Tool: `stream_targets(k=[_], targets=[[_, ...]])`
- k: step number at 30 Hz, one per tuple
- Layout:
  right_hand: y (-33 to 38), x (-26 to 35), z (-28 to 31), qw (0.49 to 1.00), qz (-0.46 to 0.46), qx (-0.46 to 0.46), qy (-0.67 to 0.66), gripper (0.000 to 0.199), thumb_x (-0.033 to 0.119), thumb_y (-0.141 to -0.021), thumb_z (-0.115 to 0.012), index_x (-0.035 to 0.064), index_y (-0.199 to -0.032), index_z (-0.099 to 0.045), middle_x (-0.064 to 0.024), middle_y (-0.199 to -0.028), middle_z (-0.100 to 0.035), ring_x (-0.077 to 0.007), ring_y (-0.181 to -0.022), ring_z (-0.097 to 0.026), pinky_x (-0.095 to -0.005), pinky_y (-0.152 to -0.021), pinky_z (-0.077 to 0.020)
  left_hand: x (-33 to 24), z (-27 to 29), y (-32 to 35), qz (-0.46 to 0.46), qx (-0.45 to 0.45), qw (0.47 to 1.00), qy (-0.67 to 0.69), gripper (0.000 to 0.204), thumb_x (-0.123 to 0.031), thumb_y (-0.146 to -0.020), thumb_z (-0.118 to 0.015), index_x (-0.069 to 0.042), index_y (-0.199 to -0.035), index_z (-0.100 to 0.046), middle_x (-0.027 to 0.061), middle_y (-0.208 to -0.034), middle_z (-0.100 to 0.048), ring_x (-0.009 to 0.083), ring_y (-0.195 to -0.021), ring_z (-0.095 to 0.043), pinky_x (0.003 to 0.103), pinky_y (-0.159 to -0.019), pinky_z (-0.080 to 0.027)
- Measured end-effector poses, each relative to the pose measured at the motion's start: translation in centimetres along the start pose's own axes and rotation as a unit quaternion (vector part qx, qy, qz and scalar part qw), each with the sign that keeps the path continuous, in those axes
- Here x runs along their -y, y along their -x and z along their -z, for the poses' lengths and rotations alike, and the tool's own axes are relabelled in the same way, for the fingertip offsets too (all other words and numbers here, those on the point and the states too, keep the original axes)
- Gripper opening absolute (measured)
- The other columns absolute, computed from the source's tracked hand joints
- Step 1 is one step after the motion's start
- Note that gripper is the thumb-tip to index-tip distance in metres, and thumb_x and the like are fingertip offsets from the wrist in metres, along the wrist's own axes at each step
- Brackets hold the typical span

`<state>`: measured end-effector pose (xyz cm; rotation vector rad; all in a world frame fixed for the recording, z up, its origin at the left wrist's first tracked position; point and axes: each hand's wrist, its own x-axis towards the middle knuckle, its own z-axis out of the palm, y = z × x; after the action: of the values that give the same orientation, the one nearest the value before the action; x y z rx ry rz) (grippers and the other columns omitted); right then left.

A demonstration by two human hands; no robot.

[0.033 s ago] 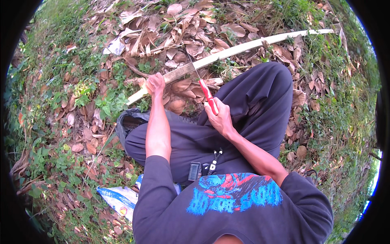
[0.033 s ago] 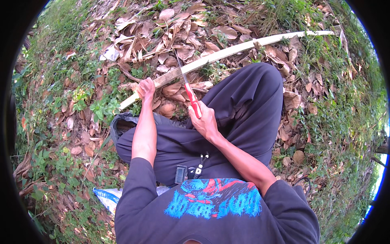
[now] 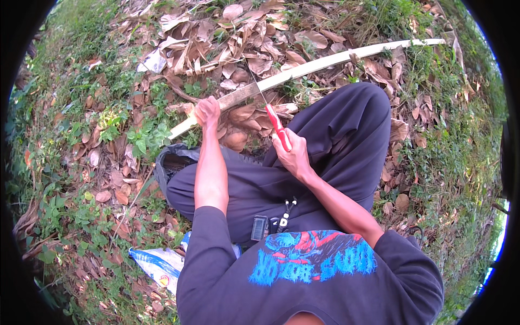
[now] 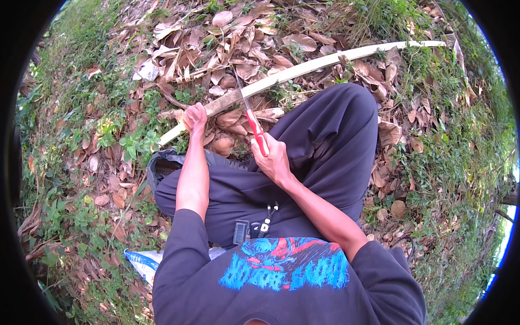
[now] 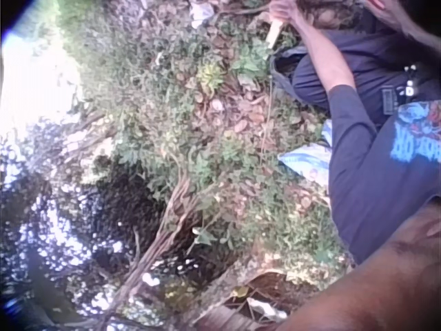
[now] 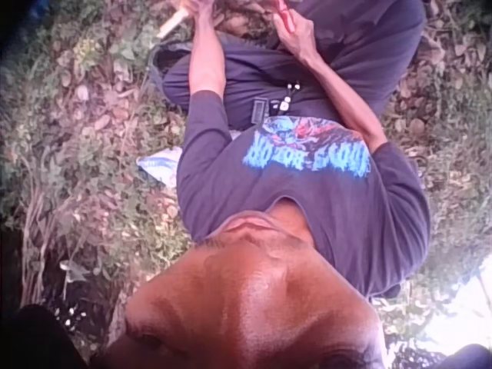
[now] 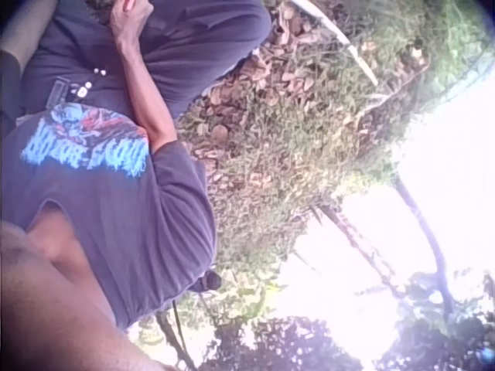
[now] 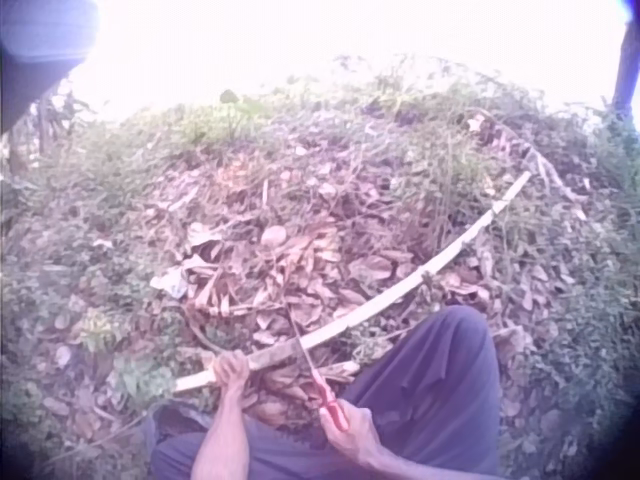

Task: The person sits on the ground and uses a red hand saw to cut a long, thin piece of light-colored wood. They hold the wood steady with their left hand and saw back and forth with their right hand, gradually cutting through the material.

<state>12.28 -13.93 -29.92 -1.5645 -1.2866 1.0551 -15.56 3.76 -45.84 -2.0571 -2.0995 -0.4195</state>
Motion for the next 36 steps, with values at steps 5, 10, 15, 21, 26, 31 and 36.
stream_targets(k=[5, 10, 15, 21, 26, 31, 36], targets=[[-1.7, -0.7, -3.3, 0.992, 0.123, 0.006, 0.002, 0.021, 0.009, -0.090, -0.064, -0.0020, -0.075, -0.056, -0.0211, -0.061, -0.054, -0.0389, -0.055, -0.059, -0.0422, -0.051, -0.0454, 1.8, -1.6, 0.6, 0.019, -0.038, 0.999, -0.004, 0.036, -0.022, -0.091, -0.049, -0.004, -0.063, -0.062, 0.0183, -0.071, -0.068, 0.0393, -0.066, -0.067, 0.049, -0.063, -0.053], [-4.4, -0.6, -3.0, 0.993, 0.114, -0.009, 0.010, 0.019, 0.010, -0.090, -0.063, -0.0036, -0.076, -0.057, -0.0214, -0.061, -0.055, -0.0382, -0.054, -0.058, -0.0421, -0.052, -0.0449, 0.4, -1.1, -0.3, 0.076, 0.030, 0.996, 0.043, 0.041, -0.024, -0.091, -0.045, 0.000, -0.065, -0.067, 0.0244, -0.074, -0.069, 0.0421, -0.069, -0.068, 0.049, -0.070, -0.054], [1.8, 1.2, -1.8, 0.990, 0.139, 0.012, -0.013, 0.016, 0.008, -0.088, -0.065, -0.0037, -0.079, -0.059, -0.0224, -0.064, -0.059, -0.0402, -0.060, -0.064, -0.0438, -0.053, -0.0485, 2.9, -2.3, -0.1, 0.163, 0.047, 0.985, 0.039, 0.045, -0.026, -0.088, -0.044, 0.004, -0.067, -0.070, 0.0281, -0.075, -0.068, 0.0420, -0.070, -0.069, 0.051, -0.068, -0.053], [6.8, 2.9, 1.5, 0.992, 0.080, 0.090, -0.037, 0.016, 0.005, -0.087, -0.065, -0.0022, -0.077, -0.056, -0.0184, -0.059, -0.054, -0.0378, -0.053, -0.061, -0.0418, -0.049, -0.0459, 0.1, -0.1, -0.7, 0.166, 0.049, 0.979, 0.106, 0.044, -0.027, -0.089, -0.044, 0.004, -0.075, -0.072, 0.0283, -0.079, -0.069, 0.0442, -0.075, -0.069, 0.052, -0.073, -0.053], [7.0, 4.5, 3.8, 0.992, 0.111, 0.045, -0.029, 0.014, 0.005, -0.091, -0.062, -0.0025, -0.080, -0.057, -0.0107, -0.054, -0.047, -0.0206, -0.043, -0.047, -0.0356, -0.046, -0.0387, 0.5, -0.1, 0.0, 0.107, 0.023, 0.990, 0.088, 0.044, -0.026, -0.093, -0.043, 0.002, -0.072, -0.068, 0.0253, -0.082, -0.069, 0.0443, -0.081, -0.067, 0.052, -0.081, -0.051], [5.2, 3.2, 4.6, 0.997, 0.078, 0.001, -0.019, 0.015, 0.004, -0.090, -0.061, -0.0030, -0.078, -0.056, -0.0148, -0.056, -0.050, -0.0290, -0.045, -0.053, -0.0379, -0.049, -0.0421, -0.6, 2.1, 0.3, 0.102, 0.037, 0.979, 0.173, 0.036, -0.035, -0.091, -0.056, -0.001, -0.092, -0.068, 0.0225, -0.095, -0.064, 0.0414, -0.094, -0.061, 0.051, -0.088, -0.048], [4.8, 1.8, 4.8, 0.997, 0.073, -0.009, -0.019, 0.019, 0.005, -0.091, -0.061, -0.0025, -0.075, -0.054, -0.0127, -0.055, -0.048, -0.0239, -0.044, -0.049, -0.0370, -0.048, -0.0404, -3.2, 4.7, 1.9, -0.020, -0.022, 0.986, 0.161, 0.057, -0.048, -0.075, -0.080, -0.009, -0.114, -0.063, 0.0141, -0.115, -0.053, 0.0358, -0.112, -0.050, 0.049, -0.100, -0.043]])
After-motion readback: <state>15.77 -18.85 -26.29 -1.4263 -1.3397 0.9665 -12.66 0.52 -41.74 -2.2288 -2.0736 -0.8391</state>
